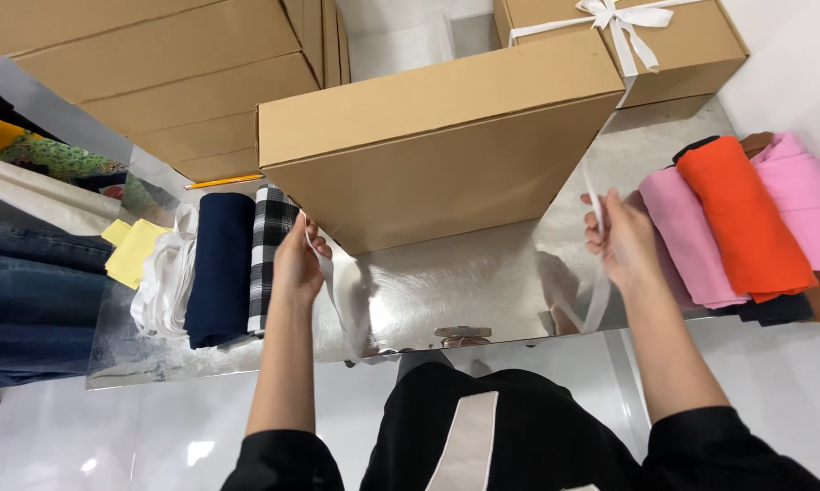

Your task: The person writes on a sticky note attached to a cardboard box, then wraps a folded brown garment in bubble wrap. They place the wrapped garment into a cardboard box, close the box, and tie it with a white ribbon.

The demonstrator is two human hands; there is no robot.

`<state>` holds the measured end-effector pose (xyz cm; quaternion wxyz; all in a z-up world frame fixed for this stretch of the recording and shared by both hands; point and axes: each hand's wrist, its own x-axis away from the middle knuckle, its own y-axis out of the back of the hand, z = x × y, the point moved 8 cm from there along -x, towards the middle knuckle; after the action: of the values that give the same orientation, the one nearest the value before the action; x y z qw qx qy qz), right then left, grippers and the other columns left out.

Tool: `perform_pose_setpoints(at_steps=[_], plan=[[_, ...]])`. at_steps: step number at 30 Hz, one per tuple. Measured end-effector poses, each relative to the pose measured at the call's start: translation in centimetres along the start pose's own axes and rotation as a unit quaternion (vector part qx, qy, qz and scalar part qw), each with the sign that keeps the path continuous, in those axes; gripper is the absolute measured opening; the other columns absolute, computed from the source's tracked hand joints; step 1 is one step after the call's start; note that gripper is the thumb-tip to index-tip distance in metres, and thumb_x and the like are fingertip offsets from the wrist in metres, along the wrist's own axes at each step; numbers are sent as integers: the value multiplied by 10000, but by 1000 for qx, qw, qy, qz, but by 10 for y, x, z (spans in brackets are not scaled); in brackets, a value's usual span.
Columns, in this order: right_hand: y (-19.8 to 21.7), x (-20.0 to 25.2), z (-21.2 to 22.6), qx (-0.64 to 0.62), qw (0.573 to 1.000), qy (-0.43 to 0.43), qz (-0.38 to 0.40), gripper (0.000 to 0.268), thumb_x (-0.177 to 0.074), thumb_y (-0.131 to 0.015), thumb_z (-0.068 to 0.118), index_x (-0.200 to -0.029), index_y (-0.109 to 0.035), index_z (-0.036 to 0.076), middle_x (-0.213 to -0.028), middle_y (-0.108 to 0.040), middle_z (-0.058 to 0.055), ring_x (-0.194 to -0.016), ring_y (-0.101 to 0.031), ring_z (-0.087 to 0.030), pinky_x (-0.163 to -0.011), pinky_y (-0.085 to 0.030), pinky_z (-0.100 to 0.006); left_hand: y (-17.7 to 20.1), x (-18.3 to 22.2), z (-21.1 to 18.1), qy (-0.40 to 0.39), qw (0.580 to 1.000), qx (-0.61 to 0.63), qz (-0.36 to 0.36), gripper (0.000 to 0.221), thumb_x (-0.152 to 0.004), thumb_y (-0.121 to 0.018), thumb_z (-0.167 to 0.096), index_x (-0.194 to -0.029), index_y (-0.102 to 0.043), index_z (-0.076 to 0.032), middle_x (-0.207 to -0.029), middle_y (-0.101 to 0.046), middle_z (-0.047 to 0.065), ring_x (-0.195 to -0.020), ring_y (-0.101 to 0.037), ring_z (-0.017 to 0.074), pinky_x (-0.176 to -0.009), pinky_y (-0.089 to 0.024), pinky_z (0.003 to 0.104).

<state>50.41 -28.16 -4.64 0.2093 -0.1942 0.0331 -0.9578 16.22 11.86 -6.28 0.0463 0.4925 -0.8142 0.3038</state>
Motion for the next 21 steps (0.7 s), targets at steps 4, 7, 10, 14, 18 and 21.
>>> perform_pose_setpoints(at_steps=[4, 7, 10, 14, 18, 21], plan=[[-9, -10, -64, -127, 987, -67, 71, 356, -1172, -443, 458, -1217, -674, 190, -789, -507, 92, -636, -478, -29, -590, -388, -144, 2, 12, 38, -29, 997, 73, 23, 160, -1118, -609, -323, -1160, -639, -172, -940, -607, -94, -777, -542, 34, -666, -472, 133], [-32, -7, -95, -225, 966, -86, 95, 234, -1154, -526, 409, -1151, -671, 226, -819, -540, 72, -720, -531, -97, -681, -446, -228, -2, 15, 73, -21, 987, 154, 35, 138, -1102, -632, -276, -1188, -705, -197, -1001, -685, -70, -819, -593, 73, -721, -501, 189], [-70, 15, -106, -287, 945, -113, 107, 193, -1150, -535, 378, -1115, -655, 232, -883, -595, 64, -817, -603, -105, -746, -505, -220, -17, 21, 98, -9, 969, 244, 45, 172, -1111, -602, -322, -1187, -729, -234, -1036, -708, -76, -841, -608, 98, -793, -540, 259], [-107, 42, -98, -239, 961, -95, 105, 161, -1130, -576, 304, -1157, -658, 167, -1081, -729, -22, -1010, -706, -195, -882, -603, -317, -41, 27, 106, -37, 960, 278, 23, 223, -1140, -517, -346, -1180, -694, -216, -991, -687, -49, -794, -582, 117, -723, -511, 271], [-133, 45, -79, -55, 993, 14, 106, 157, -1083, -686, 268, -1131, -748, 132, -1025, -732, 39, -886, -614, -63, -755, -480, -172, -78, 57, 95, -56, 983, 174, -15, 168, -1130, -537, -258, -1185, -662, -161, -965, -662, -26, -820, -603, 106, -730, -547, 266], [-137, 44, -60, -1, 991, 59, 118, 216, -1040, -751, 249, -1176, -801, 89, -896, -708, 23, -804, -576, -33, -639, -455, -137, -98, 70, 92, -47, 995, 83, -4, 181, -1094, -623, -210, -1209, -708, -97, -972, -686, -1, -841, -662, 97, -760, -620, 268]])
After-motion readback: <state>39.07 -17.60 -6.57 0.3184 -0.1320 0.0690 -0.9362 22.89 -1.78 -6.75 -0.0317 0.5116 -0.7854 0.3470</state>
